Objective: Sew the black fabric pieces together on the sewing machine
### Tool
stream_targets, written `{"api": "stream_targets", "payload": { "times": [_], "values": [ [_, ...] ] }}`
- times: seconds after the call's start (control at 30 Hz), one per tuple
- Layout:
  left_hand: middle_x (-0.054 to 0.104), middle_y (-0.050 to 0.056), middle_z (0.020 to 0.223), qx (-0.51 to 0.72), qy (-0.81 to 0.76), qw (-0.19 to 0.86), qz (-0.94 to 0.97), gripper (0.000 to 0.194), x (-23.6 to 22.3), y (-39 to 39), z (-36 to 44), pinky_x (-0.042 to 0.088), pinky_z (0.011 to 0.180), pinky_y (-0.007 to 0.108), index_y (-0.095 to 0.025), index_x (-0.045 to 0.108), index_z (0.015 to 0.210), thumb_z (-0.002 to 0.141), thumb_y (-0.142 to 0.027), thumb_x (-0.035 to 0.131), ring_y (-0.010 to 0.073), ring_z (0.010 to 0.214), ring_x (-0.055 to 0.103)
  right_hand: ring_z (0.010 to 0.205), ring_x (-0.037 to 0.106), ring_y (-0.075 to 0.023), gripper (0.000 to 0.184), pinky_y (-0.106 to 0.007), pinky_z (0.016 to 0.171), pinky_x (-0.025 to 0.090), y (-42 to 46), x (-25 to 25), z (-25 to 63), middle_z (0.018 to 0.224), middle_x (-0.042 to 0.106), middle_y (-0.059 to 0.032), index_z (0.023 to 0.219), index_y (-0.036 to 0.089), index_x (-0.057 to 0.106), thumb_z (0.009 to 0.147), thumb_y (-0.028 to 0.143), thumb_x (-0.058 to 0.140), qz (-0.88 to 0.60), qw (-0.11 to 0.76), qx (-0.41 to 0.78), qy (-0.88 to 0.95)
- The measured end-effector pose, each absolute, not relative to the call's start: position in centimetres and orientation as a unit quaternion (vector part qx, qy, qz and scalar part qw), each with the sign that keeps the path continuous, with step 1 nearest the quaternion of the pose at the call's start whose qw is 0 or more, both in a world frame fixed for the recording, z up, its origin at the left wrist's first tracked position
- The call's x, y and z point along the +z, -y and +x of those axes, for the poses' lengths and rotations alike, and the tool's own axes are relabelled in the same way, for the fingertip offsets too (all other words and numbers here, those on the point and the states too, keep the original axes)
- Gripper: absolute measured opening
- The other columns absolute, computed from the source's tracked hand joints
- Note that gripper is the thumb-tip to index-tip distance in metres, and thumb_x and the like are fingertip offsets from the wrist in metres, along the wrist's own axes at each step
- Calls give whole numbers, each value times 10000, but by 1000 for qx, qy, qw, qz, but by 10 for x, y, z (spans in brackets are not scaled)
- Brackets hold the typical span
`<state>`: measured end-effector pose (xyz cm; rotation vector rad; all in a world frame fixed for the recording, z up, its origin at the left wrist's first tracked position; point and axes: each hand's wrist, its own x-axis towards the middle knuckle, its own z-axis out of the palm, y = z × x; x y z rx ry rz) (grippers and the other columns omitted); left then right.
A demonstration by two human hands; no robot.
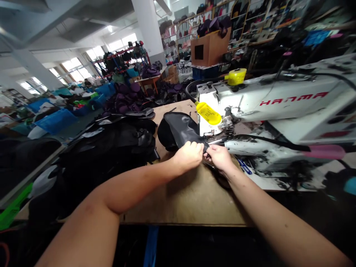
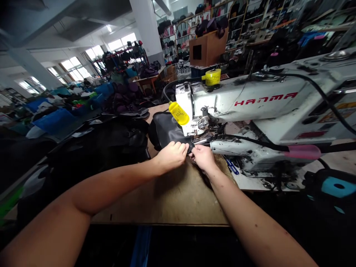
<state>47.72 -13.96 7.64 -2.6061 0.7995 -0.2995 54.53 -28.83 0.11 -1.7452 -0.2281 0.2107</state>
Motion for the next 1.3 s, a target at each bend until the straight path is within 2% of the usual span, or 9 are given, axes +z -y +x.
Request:
{"api": "stream_targets", "payload": {
  "times": [0.17, 0.33, 0.4, 0.63, 0.8, 1.0, 1.1, 1.2, 1.3],
  "values": [
    [648, 126, 919, -82, -403, 221, -884, 292, 87, 112, 487, 371, 646, 347, -88, 661, 946, 1007, -147, 381, 209, 804, 603, 536, 498, -141, 243, -268, 526, 394, 297, -4, 536, 681, 632, -3, 818, 194, 645, 755, 422, 587, -701, 686, 139, 136],
    [692, 113, 891, -14, -400, 225, -888, 238, 99, 122, 496, 410, 591, 324, -92, 694, 974, 977, -163, 467, 208, 733, 653, 648, 561, -175, 236, -297, 653, 418, 304, -10, 535, 708, 670, -21, 748, 205, 646, 838, 370, 503, -803, 567, 31, 181],
    [710, 103, 866, 28, -378, 214, -900, 208, 107, 129, 496, 430, 579, 312, -104, 710, 958, 951, -149, 507, 209, 706, 670, 681, 585, -182, 236, -303, 678, 427, 301, -14, 533, 750, 693, -29, 776, 206, 661, 846, 357, 495, -807, 562, 12, 179],
    [725, 124, 855, 54, -293, 150, -943, 230, 113, 152, 492, 517, 632, 306, -106, 747, 888, 943, -160, 530, 229, 735, 710, 553, 524, -159, 274, -271, 500, 401, 278, -22, 529, 667, 633, -12, 852, 187, 666, 731, 432, 652, -642, 758, 92, 61],
    [704, 165, 968, 30, -188, 132, -973, 274, 89, 185, 487, 569, 717, 302, -53, 724, 1102, 937, -94, 509, 224, 835, 714, 700, 596, -190, 257, -300, 656, 492, 278, -9, 531, 744, 690, -22, 776, 200, 664, 691, 436, 723, -597, 794, 98, 60],
    [694, 218, 1042, 55, -65, 70, -994, 351, 86, 224, 486, 580, 705, 297, 18, 682, 1184, 898, 1, 480, 240, 865, 706, 692, 603, -223, 249, -343, 644, 488, 297, -1, 539, 705, 690, -51, 677, 196, 638, 658, 417, 751, -584, 790, 177, 53],
    [696, 220, 1039, 56, -65, 44, -995, 323, 90, 220, 478, 586, 718, 342, -9, 687, 1170, 906, -57, 508, 256, 837, 705, 708, 618, -213, 234, -319, 628, 486, 301, 6, 545, 738, 702, -62, 694, 198, 644, 653, 411, 734, -590, 784, 189, 35],
    [684, 219, 1030, 19, -83, 45, -995, 303, 90, 205, 461, 582, 723, 391, -32, 683, 1143, 941, -144, 487, 294, 878, 706, 498, 485, -145, 340, -268, 485, 372, 298, 14, 546, 535, 569, -7, 595, 209, 549, 737, 492, 673, -649, 733, 200, 43],
    [693, 186, 1007, 14, -105, 34, -994, 313, 89, 188, 453, 570, 696, 371, -52, 677, 1134, 944, -160, 454, 273, 847, 704, 449, 430, -143, 402, -266, 459, 309, 294, 12, 545, 475, 512, 3, 559, 216, 515, 807, 517, 616, -733, 651, 179, 86]
  ]
}}
